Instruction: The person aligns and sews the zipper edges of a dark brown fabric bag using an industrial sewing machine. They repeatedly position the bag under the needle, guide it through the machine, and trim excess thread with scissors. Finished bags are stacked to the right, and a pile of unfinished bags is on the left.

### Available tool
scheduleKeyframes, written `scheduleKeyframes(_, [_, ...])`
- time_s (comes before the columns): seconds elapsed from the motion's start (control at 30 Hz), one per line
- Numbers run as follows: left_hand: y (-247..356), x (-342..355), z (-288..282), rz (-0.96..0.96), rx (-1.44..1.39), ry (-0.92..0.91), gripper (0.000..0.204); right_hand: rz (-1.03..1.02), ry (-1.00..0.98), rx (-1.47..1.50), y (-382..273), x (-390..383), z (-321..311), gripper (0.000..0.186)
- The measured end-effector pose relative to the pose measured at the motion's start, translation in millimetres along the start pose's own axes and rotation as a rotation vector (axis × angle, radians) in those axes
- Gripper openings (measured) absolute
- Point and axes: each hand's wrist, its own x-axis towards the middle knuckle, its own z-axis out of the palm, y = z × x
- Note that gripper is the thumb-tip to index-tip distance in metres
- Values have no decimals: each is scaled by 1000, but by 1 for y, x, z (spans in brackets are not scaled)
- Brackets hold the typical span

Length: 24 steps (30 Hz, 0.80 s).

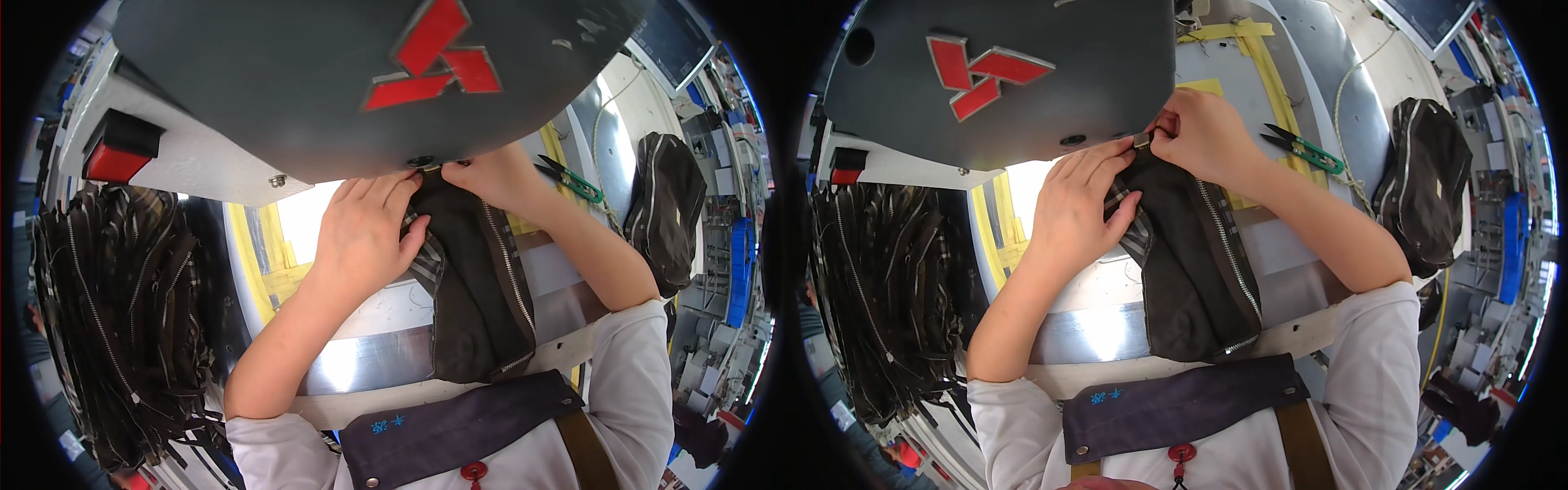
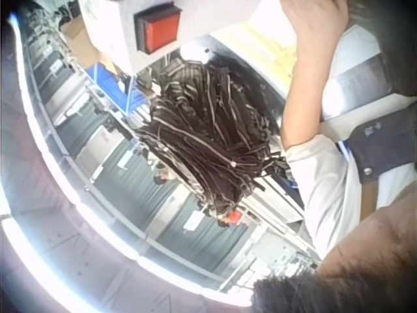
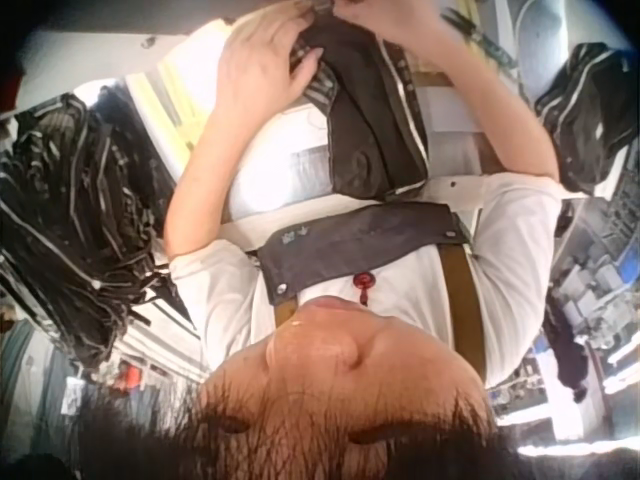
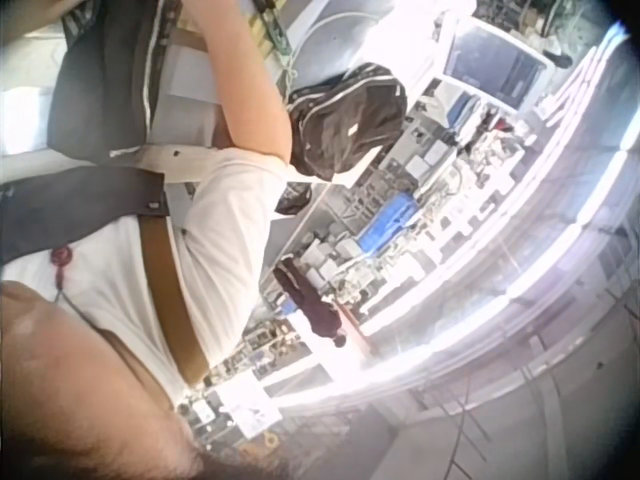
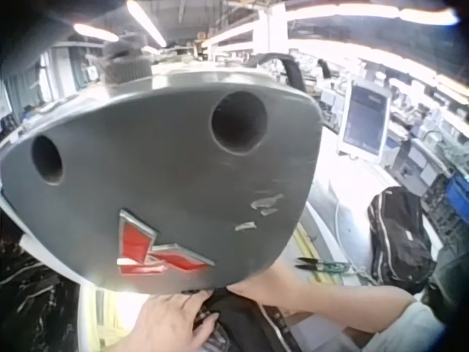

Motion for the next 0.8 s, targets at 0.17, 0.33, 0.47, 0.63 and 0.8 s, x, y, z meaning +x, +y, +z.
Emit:
scheduleKeyframes(0.17, [-1, 0, 1, 1, -6, 7, 36, -13, 0, -6, 3, 1, 0, 12])
scheduleKeyframes(0.33, [-1, -1, 1, 5, -11, 9, 36, 16, -7, 57, 1, 0, -1, 12])
scheduleKeyframes(0.47, [-1, 0, 0, 2, -17, 4, 35, 25, -13, 74, 0, 0, -2, 12])
scheduleKeyframes(0.63, [-2, -1, -1, -5, -31, -1, 35, 48, -18, 73, -2, -1, -1, 12])
scheduleKeyframes(0.8, [-3, -3, -3, 2, -41, -6, 34, -138, 91, -46, 2, -6, 7, 10])
